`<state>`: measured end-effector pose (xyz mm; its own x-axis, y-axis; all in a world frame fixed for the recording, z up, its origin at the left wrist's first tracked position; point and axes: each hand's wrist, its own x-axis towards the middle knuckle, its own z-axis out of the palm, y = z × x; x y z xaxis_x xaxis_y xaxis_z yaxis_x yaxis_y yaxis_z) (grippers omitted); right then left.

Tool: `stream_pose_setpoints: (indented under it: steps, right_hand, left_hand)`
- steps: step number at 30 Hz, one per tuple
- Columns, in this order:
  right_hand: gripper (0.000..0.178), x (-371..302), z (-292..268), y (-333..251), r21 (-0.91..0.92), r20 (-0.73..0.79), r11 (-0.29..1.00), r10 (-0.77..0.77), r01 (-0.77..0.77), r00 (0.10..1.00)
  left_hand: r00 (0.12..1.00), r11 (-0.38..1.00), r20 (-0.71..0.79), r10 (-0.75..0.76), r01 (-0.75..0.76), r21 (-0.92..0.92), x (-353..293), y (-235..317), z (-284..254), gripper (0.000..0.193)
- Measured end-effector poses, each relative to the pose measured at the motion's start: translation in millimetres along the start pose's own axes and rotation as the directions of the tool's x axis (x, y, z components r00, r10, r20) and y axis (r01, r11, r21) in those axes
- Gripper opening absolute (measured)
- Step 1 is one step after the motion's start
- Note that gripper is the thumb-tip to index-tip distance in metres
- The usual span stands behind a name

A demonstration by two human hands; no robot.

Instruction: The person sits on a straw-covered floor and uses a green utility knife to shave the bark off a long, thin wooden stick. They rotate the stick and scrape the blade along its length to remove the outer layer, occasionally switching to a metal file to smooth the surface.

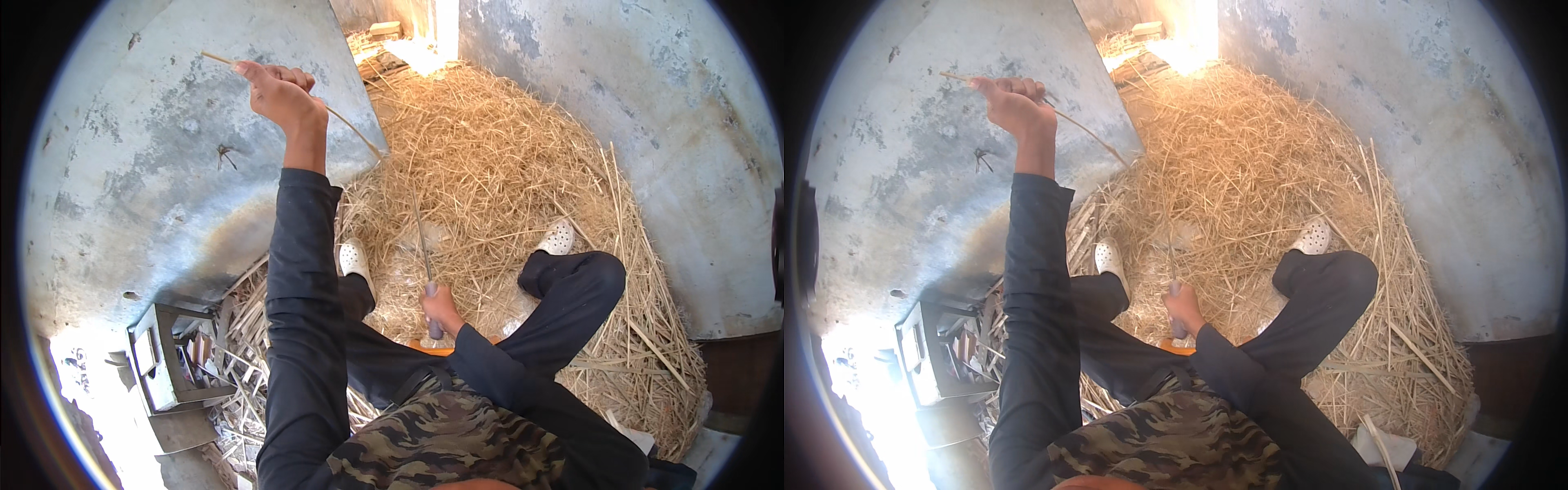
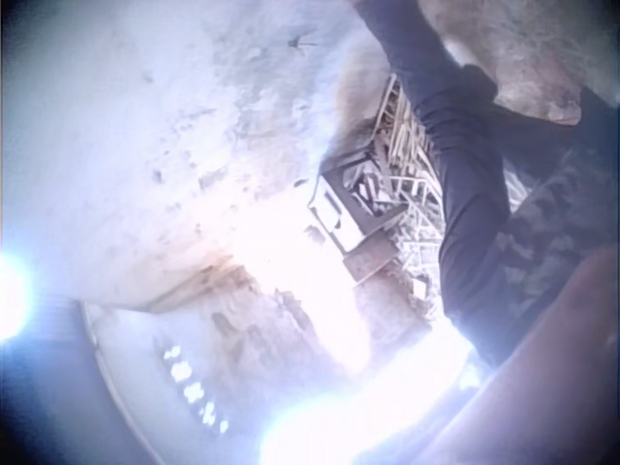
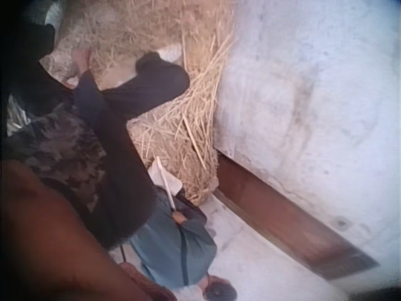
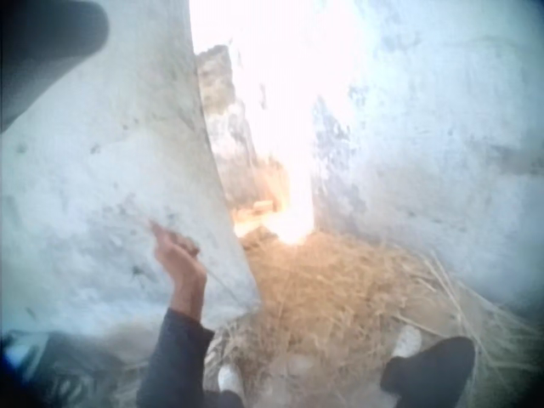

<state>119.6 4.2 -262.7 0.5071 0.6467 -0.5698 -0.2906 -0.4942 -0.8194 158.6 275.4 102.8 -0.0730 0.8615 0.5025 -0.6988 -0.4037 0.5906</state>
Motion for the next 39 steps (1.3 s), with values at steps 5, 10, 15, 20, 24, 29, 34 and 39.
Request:
stream_pose_setpoints:
  steps: [5,10,15,20,24,29,34,39]
  right_hand:
    - [0.009,-43,12,-71,0.223,0.021,0.931,-0.3,0.288,0.954]
    - [0.016,19,24,24,0.005,-0.024,0.983,-0.181,0.181,0.983]
    - [0.014,32,-2,115,-0.224,-0.063,0.975,-0.005,-0.009,0.998]
    - [0.01,29,11,75,0.019,-0.098,0.987,-0.158,0.16,0.983]
    - [0.019,46,5,124,-0.182,-0.097,0.983,-0.012,-0.006,0.995]
    - [0.036,45,-27,121,-0.416,-0.134,0.89,0.142,-0.186,0.981]
    - [0.017,66,-29,121,-0.153,-0.129,0.968,0.177,-0.196,0.976]
    - [0.013,8,-83,18,0.082,-0.009,0.995,0.049,-0.048,0.999]
  left_hand:
    - [0.999,0.999,-0.012,0.04,-0.04,-0.008,0,-5,-1,0.061]
    - [0.999,0.998,-0.036,0.035,-0.033,0.052,-1,-6,7,0.058]
    - [0.997,0.998,-0.065,0.044,-0.041,0.049,1,-11,2,0.058]
    - [0.997,0.992,-0.007,0.081,-0.08,0.102,-3,-17,6,0.058]
    - [0.995,0.987,-0.022,0.099,-0.095,0.133,5,-11,0,0.059]
    - [0.988,0.98,0.001,0.154,-0.153,0.124,13,-5,-22,0.059]
    - [0.999,0.907,0.029,0.038,-0.046,0.419,9,-12,-37,0.054]
    - [0.986,0.835,-0.027,-0.167,0.156,0.527,-63,-67,-135,0.05]
